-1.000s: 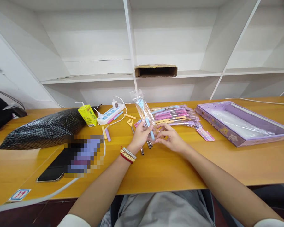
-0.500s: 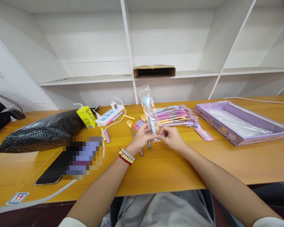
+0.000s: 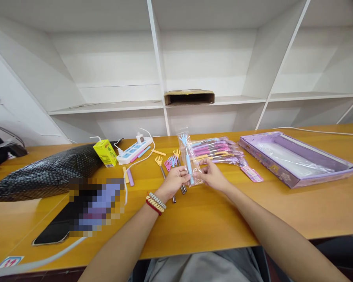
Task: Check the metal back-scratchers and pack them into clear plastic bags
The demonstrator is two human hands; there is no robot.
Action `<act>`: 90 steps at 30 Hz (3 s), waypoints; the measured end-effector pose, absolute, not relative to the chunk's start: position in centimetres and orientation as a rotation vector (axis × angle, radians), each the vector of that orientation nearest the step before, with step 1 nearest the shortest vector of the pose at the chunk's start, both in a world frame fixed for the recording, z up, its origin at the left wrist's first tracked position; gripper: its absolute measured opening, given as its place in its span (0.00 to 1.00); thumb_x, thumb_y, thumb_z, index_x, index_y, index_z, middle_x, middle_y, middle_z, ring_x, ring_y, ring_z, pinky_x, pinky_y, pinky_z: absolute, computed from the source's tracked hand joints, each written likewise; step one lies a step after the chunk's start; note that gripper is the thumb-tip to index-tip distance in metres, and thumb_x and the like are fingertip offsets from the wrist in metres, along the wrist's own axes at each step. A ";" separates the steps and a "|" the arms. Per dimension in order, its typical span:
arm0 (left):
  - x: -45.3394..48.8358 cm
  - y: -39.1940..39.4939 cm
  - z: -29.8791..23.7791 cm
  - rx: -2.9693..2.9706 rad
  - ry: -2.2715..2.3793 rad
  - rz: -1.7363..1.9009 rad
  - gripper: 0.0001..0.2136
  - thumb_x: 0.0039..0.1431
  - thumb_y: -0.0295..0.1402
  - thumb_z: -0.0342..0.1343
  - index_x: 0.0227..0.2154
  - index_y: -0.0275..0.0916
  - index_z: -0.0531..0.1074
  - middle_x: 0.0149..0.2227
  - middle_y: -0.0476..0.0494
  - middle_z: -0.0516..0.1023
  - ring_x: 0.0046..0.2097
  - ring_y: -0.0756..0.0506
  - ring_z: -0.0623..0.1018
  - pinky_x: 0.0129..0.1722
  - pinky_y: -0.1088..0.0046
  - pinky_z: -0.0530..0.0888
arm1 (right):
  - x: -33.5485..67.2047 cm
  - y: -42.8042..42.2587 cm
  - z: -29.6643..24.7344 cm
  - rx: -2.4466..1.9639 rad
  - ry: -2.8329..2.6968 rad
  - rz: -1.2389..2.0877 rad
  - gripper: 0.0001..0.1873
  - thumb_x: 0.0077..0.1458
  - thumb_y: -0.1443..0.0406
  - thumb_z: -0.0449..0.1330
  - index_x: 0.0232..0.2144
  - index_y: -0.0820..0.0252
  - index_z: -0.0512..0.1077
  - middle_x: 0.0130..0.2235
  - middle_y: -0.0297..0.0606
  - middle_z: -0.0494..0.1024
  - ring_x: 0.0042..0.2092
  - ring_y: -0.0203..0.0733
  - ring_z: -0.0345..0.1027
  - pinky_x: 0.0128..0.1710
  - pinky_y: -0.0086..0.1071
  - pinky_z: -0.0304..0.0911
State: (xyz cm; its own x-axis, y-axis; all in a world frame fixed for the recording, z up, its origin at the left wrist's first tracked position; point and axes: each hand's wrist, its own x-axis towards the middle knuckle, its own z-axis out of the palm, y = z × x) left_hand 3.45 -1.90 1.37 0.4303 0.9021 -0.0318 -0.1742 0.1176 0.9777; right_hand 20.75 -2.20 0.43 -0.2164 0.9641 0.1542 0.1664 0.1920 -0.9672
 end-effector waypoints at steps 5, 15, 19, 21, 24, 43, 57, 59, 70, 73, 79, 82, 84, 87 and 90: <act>3.5 -2.1 1.5 1.183 0.802 0.906 0.17 0.41 0.31 0.65 0.36 0.32 0.72 0.34 0.41 0.76 0.30 0.50 0.75 0.29 0.76 0.72 | 21.3 -1.7 -0.1 -1.155 -1.827 1.380 0.25 0.50 0.45 0.51 0.24 0.62 0.63 0.16 0.30 0.63 0.16 0.30 0.55 0.17 0.25 0.50; 4.3 -2.5 1.3 1.164 0.888 0.905 0.16 0.44 0.35 0.64 0.33 0.31 0.68 0.24 0.45 0.73 0.25 0.49 0.75 0.22 0.74 0.74 | 20.9 -2.0 0.0 -1.168 -1.989 0.929 0.26 0.55 0.50 0.47 0.16 0.63 0.60 0.17 0.28 0.55 0.21 0.28 0.45 0.22 0.26 0.43; 4.5 -2.5 1.6 1.167 0.935 0.920 0.16 0.41 0.36 0.65 0.29 0.31 0.68 0.21 0.46 0.72 0.22 0.50 0.74 0.18 0.76 0.71 | 20.6 -2.2 0.1 -1.179 -1.983 0.888 0.26 0.55 0.50 0.46 0.14 0.62 0.58 0.17 0.29 0.52 0.21 0.28 0.44 0.21 0.26 0.42; 4.4 -2.5 1.7 1.163 0.960 0.899 0.16 0.40 0.36 0.66 0.27 0.31 0.68 0.20 0.46 0.72 0.21 0.50 0.73 0.17 0.76 0.71 | 20.6 -2.2 0.0 -1.172 -1.999 0.896 0.27 0.56 0.50 0.45 0.14 0.63 0.59 0.18 0.29 0.52 0.21 0.29 0.44 0.21 0.26 0.42; 4.3 -2.4 1.8 1.172 0.982 0.878 0.16 0.39 0.36 0.66 0.26 0.32 0.67 0.19 0.47 0.71 0.20 0.50 0.72 0.16 0.76 0.70 | 20.6 -2.3 -0.2 -1.187 -2.044 0.841 0.28 0.56 0.49 0.44 0.15 0.63 0.59 0.18 0.29 0.51 0.22 0.29 0.43 0.21 0.27 0.42; 3.2 -1.2 1.9 1.306 1.075 1.040 0.14 0.41 0.33 0.64 0.29 0.33 0.68 0.20 0.50 0.70 0.20 0.52 0.70 0.17 0.75 0.72 | 22.1 -1.8 0.6 -1.247 -1.967 0.483 0.28 0.57 0.47 0.39 0.16 0.60 0.51 0.19 0.30 0.50 0.23 0.30 0.43 0.24 0.28 0.40; 3.3 -1.1 1.1 1.388 1.060 1.050 0.07 0.49 0.28 0.58 0.31 0.34 0.67 0.25 0.48 0.71 0.21 0.53 0.71 0.19 0.76 0.71 | 23.0 -2.0 1.4 -1.295 -1.949 0.389 0.31 0.57 0.47 0.40 0.17 0.62 0.64 0.17 0.34 0.60 0.24 0.34 0.52 0.25 0.29 0.46; 3.3 -1.1 1.1 1.388 1.069 1.038 0.06 0.50 0.28 0.57 0.31 0.33 0.67 0.26 0.47 0.72 0.21 0.53 0.70 0.19 0.76 0.71 | 23.0 -2.0 1.5 -1.299 -1.958 0.379 0.30 0.57 0.47 0.40 0.17 0.62 0.64 0.18 0.34 0.61 0.24 0.34 0.52 0.25 0.29 0.46; 3.3 -0.8 0.7 1.340 1.114 1.046 0.12 0.48 0.30 0.60 0.35 0.33 0.66 0.26 0.47 0.72 0.23 0.52 0.72 0.20 0.74 0.74 | 22.8 -1.8 1.2 -1.347 -1.996 0.361 0.30 0.58 0.47 0.39 0.18 0.61 0.62 0.18 0.33 0.62 0.24 0.33 0.52 0.26 0.29 0.45; 3.3 -0.7 0.8 1.337 1.100 1.044 0.12 0.47 0.30 0.61 0.34 0.33 0.66 0.28 0.45 0.73 0.24 0.51 0.72 0.20 0.75 0.73 | 22.8 -1.8 1.3 -1.346 -2.010 0.359 0.29 0.58 0.48 0.40 0.18 0.62 0.62 0.19 0.33 0.63 0.24 0.33 0.52 0.26 0.29 0.45; 3.4 -1.2 1.2 1.336 1.051 1.040 0.12 0.46 0.31 0.61 0.34 0.34 0.67 0.28 0.44 0.75 0.25 0.50 0.73 0.19 0.77 0.72 | 22.6 -2.1 1.3 -1.230 -2.031 0.487 0.24 0.57 0.49 0.44 0.25 0.62 0.65 0.21 0.31 0.63 0.24 0.32 0.52 0.26 0.28 0.47; 3.6 -1.5 1.3 1.390 0.994 0.984 0.11 0.47 0.31 0.59 0.33 0.34 0.66 0.29 0.44 0.75 0.24 0.51 0.73 0.21 0.75 0.72 | 22.1 -2.3 0.9 -1.117 -2.089 0.726 0.23 0.53 0.48 0.51 0.34 0.63 0.68 0.21 0.29 0.63 0.24 0.31 0.53 0.24 0.26 0.48; 3.7 -1.6 1.1 1.439 0.941 0.973 0.10 0.49 0.31 0.58 0.33 0.35 0.66 0.29 0.44 0.74 0.24 0.51 0.73 0.22 0.74 0.72 | 21.8 -2.5 0.7 -1.085 -2.124 0.850 0.22 0.53 0.49 0.52 0.32 0.64 0.69 0.21 0.29 0.63 0.23 0.31 0.53 0.23 0.26 0.48; 3.8 -1.7 0.7 1.497 0.904 0.967 0.07 0.51 0.30 0.55 0.34 0.35 0.65 0.30 0.44 0.74 0.25 0.51 0.73 0.23 0.75 0.71 | 21.5 -2.5 0.4 -1.073 -2.160 0.907 0.22 0.54 0.51 0.51 0.27 0.65 0.70 0.20 0.30 0.63 0.23 0.30 0.51 0.23 0.26 0.48; 3.8 -1.8 0.3 1.540 0.933 0.935 0.08 0.51 0.30 0.53 0.35 0.35 0.66 0.32 0.42 0.75 0.27 0.49 0.73 0.23 0.75 0.70 | 21.4 -2.5 0.4 -1.081 -2.210 0.835 0.22 0.54 0.52 0.51 0.24 0.64 0.69 0.18 0.28 0.58 0.22 0.29 0.47 0.22 0.26 0.45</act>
